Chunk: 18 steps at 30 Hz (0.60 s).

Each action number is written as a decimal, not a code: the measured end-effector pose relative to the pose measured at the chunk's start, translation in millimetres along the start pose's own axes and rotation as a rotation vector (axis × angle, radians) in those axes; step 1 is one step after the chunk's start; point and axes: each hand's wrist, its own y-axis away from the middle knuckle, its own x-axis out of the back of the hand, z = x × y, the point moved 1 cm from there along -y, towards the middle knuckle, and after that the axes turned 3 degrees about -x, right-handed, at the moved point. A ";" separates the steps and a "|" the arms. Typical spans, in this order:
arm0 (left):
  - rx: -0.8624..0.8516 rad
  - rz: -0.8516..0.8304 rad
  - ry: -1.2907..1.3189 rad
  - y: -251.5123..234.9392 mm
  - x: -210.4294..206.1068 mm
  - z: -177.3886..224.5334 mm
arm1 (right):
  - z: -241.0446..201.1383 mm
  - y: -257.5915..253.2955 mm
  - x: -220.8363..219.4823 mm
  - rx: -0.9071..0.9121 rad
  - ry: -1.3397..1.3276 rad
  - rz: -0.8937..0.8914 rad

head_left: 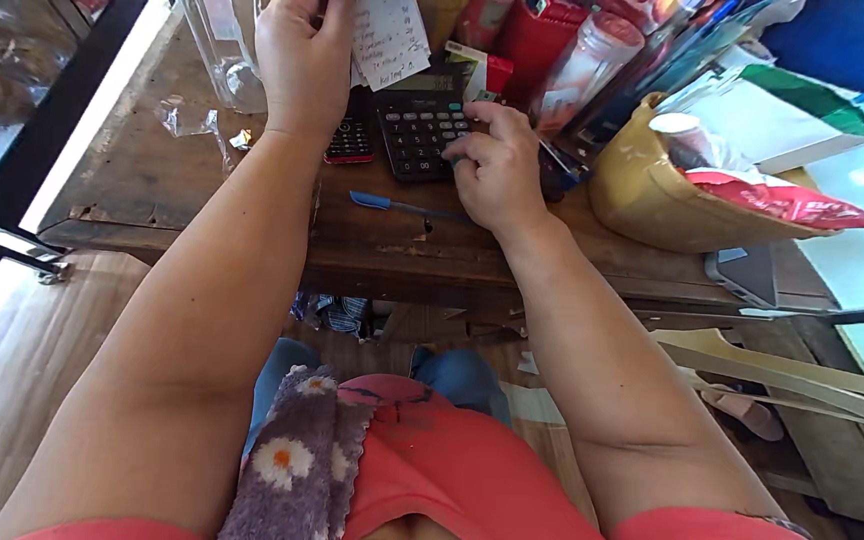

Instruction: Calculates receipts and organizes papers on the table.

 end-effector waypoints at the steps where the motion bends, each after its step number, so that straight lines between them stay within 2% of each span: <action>1: -0.006 0.006 0.001 -0.3 0.1 0.1 | -3.7 -2.0 -3.4 0.031 -0.008 0.002; 8: 0.005 0.026 -0.013 -0.8 1.4 2.4 | -15.1 -11.2 -2.9 0.089 -0.007 -0.133; 12: 0.002 0.033 -0.025 -1.9 0.3 2.4 | -17.4 -8.6 -3.3 0.235 -0.063 -0.147; 18: -0.039 0.040 -0.013 -2.0 -1.2 0.4 | -25.2 -35.1 -1.7 0.182 -0.011 -0.219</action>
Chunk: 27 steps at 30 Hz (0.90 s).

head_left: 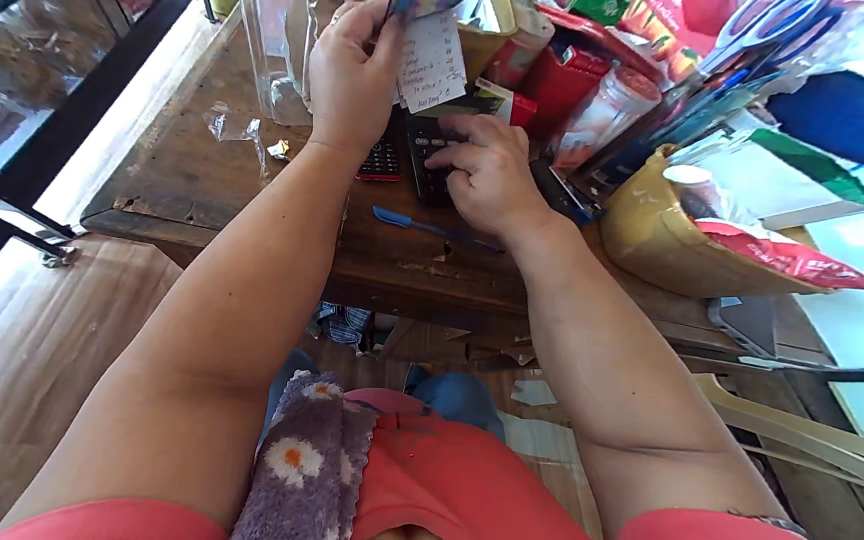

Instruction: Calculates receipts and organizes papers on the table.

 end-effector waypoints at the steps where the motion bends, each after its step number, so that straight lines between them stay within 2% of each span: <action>1: -0.006 0.012 0.006 0.8 0.1 -0.2 | -0.6 -4.4 -1.2 -0.030 0.003 -0.027; 4: -0.003 0.030 0.014 2.7 0.5 2.4 | 1.2 -9.1 -5.1 -0.055 -0.001 -0.038; 7: 0.019 -0.016 0.008 5.2 -0.5 5.7 | 11.2 -0.1 -3.1 -0.064 -0.080 0.195; 11: 0.054 -0.135 0.023 9.5 -2.9 9.8 | 31.7 14.0 22.4 -0.375 -0.321 0.491; 13: 0.045 -0.173 -0.002 12.3 -2.5 12.4 | 43.8 14.5 24.4 -0.469 -0.458 0.594; 16: 0.021 -0.194 -0.024 12.5 -2.7 10.8 | 50.5 12.0 21.5 -0.463 -0.560 0.613; 21: 0.004 -0.177 -0.039 12.0 -2.5 10.1 | 39.8 11.8 15.5 -0.294 -0.453 0.529; 27: -0.015 -0.186 -0.033 13.3 -2.8 8.9 | 37.4 12.5 15.2 -0.272 -0.454 0.533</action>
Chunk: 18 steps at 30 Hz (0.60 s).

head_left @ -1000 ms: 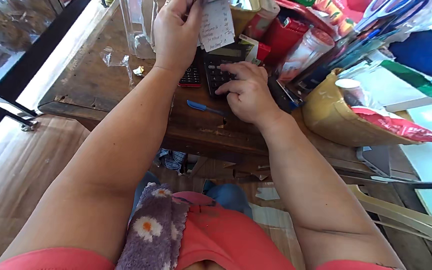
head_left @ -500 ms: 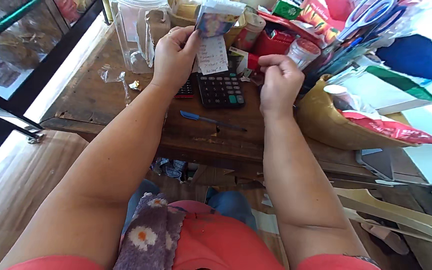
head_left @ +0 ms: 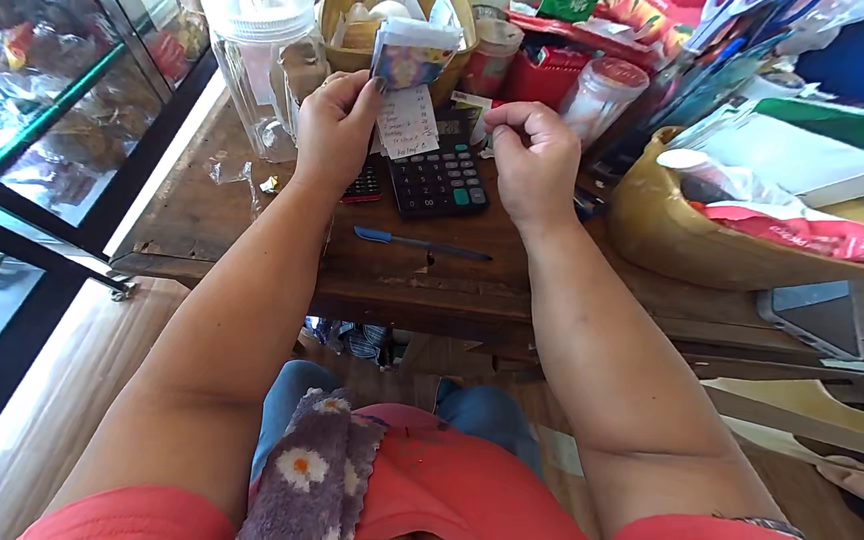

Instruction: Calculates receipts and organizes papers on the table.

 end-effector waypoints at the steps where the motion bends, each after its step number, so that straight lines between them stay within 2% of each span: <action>1: -0.003 -0.001 -0.004 0.5 -0.1 0.1 | 0.0 -0.3 0.5 -0.001 -0.002 0.007; 8: -0.041 -0.075 -0.030 2.4 -1.7 1.2 | 1.0 -1.0 0.8 -0.035 0.008 0.019; 14: -0.009 -0.031 -0.024 0.2 -0.1 0.8 | 2.3 -1.1 0.8 -0.048 0.038 0.006; 18: 0.039 -0.009 0.007 -0.2 -1.0 2.7 | 1.0 2.0 -3.6 0.107 0.025 -0.019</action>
